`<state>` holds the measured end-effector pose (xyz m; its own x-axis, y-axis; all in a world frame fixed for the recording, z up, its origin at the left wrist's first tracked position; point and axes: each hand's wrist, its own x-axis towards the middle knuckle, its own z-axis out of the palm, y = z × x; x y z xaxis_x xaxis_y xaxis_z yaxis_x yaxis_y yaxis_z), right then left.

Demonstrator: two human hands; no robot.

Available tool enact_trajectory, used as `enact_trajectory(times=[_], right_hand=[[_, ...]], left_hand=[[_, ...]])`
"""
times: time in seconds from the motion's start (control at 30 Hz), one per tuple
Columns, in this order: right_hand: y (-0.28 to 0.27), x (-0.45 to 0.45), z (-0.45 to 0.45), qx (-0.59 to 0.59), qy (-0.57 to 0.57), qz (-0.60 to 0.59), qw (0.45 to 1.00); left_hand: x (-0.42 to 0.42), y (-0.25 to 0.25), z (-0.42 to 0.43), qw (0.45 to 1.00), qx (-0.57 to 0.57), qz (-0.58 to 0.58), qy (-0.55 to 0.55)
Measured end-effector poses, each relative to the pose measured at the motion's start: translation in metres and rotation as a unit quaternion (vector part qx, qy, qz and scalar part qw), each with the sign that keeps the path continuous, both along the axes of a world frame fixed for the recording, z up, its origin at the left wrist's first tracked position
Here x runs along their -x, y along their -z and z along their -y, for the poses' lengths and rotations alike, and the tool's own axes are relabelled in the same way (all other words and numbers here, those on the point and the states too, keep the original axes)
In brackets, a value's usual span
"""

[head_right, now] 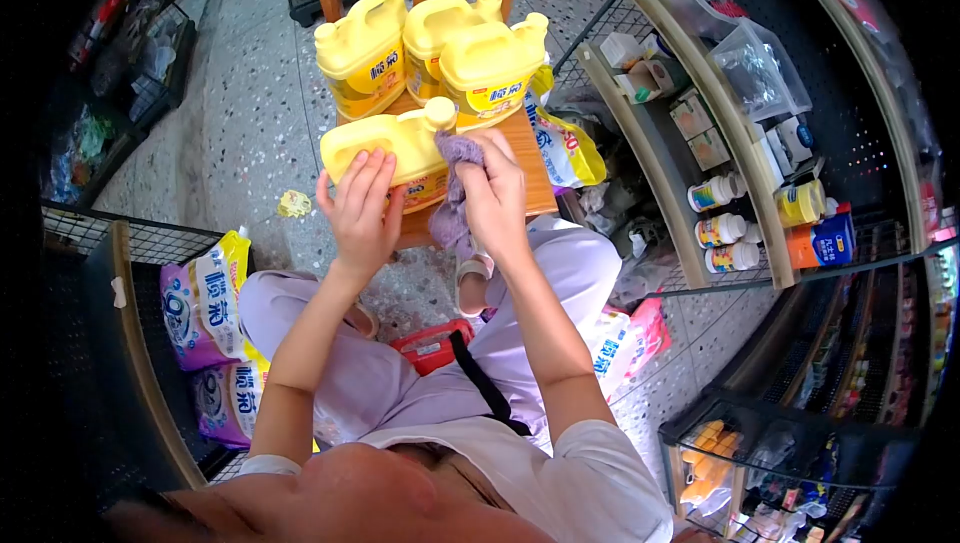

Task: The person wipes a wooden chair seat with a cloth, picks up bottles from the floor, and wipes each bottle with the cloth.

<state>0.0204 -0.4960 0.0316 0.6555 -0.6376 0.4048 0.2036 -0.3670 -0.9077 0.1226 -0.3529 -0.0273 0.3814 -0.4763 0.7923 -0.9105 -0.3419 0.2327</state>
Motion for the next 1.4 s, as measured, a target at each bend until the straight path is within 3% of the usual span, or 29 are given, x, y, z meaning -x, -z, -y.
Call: enact_trajectory(times=[0.07, 0.1, 0.2, 0.33, 0.37, 0.4, 0.43, 0.5, 0.63, 0.73, 0.83, 0.93, 1.03, 1.13, 1.17, 1.23, 1.3, 1.37, 1.4], right_hand=[[0.004, 0.007, -0.005, -0.143, -0.035, 0.024, 0.989], [0.006, 0.01, -0.006, -0.278, -0.049, 0.034, 0.959], [0.005, 0.028, -0.009, -0.486, -0.09, 0.073, 0.867], [0.029, 0.041, -0.008, -0.55, -0.132, 0.072, 0.821], [0.031, 0.044, -0.009, -0.543, -0.156, 0.073, 0.822], [0.03, 0.045, -0.011, -0.536, -0.183, 0.075, 0.821], [0.03, 0.045, -0.013, -0.528, -0.21, 0.076, 0.819], [0.037, 0.047, -0.022, -0.505, -0.161, 0.059, 0.846], [0.046, 0.055, -0.034, -0.482, -0.146, 0.049, 0.862], [0.054, 0.061, -0.038, -0.435, -0.118, 0.025, 0.892], [0.063, 0.067, -0.037, -0.296, -0.12, -0.044, 0.946], [0.073, 0.071, -0.038, -0.244, -0.113, -0.085, 0.959], [0.092, 0.069, -0.041, -0.175, 0.059, -0.116, 0.976], [0.081, 0.078, -0.053, 0.051, 0.011, -0.012, 0.999], [0.085, 0.074, -0.058, 0.114, -0.043, -0.004, 0.993], [0.068, 0.062, -0.089, 0.101, -0.047, 0.001, 0.994], [0.065, 0.056, -0.1, 0.036, -0.056, -0.011, 0.998], [0.078, 0.054, -0.102, -0.088, -0.076, -0.041, 0.992], [0.074, 0.051, -0.098, -0.052, -0.084, -0.033, 0.995]], left_hand=[[-0.001, -0.003, -0.002, 1.0, -0.01, -0.008, 0.011], [0.0, -0.005, -0.004, 1.0, -0.017, -0.018, 0.019], [0.008, -0.013, -0.012, 0.999, -0.017, -0.031, 0.042], [0.022, -0.015, -0.025, 0.984, 0.028, -0.083, 0.153], [0.021, -0.016, -0.027, 0.97, 0.038, -0.118, 0.211], [0.026, -0.017, -0.029, 0.939, 0.06, -0.235, 0.243], [0.034, -0.019, -0.03, 0.895, 0.082, -0.347, 0.269], [0.047, -0.019, -0.026, 0.783, 0.117, -0.521, 0.319], [0.055, -0.017, -0.027, 0.797, 0.025, -0.546, 0.254], [0.055, -0.006, -0.037, 0.665, 0.016, -0.706, 0.244], [0.059, -0.003, -0.045, 0.681, 0.113, -0.672, 0.267], [0.062, -0.004, -0.057, 0.631, 0.156, -0.709, 0.274], [0.062, -0.017, -0.062, 0.641, 0.2, -0.698, 0.249], [0.063, -0.015, -0.062, 0.72, 0.153, -0.648, 0.194], [0.065, -0.016, -0.061, 0.721, 0.137, -0.648, 0.203], [0.068, -0.023, -0.06, 0.722, 0.104, -0.646, 0.225], [0.065, -0.019, -0.062, 0.686, 0.124, -0.671, 0.251], [0.061, -0.017, -0.066, 0.653, 0.161, -0.687, 0.275], [0.059, -0.017, -0.07, 0.677, 0.166, -0.671, 0.254]])
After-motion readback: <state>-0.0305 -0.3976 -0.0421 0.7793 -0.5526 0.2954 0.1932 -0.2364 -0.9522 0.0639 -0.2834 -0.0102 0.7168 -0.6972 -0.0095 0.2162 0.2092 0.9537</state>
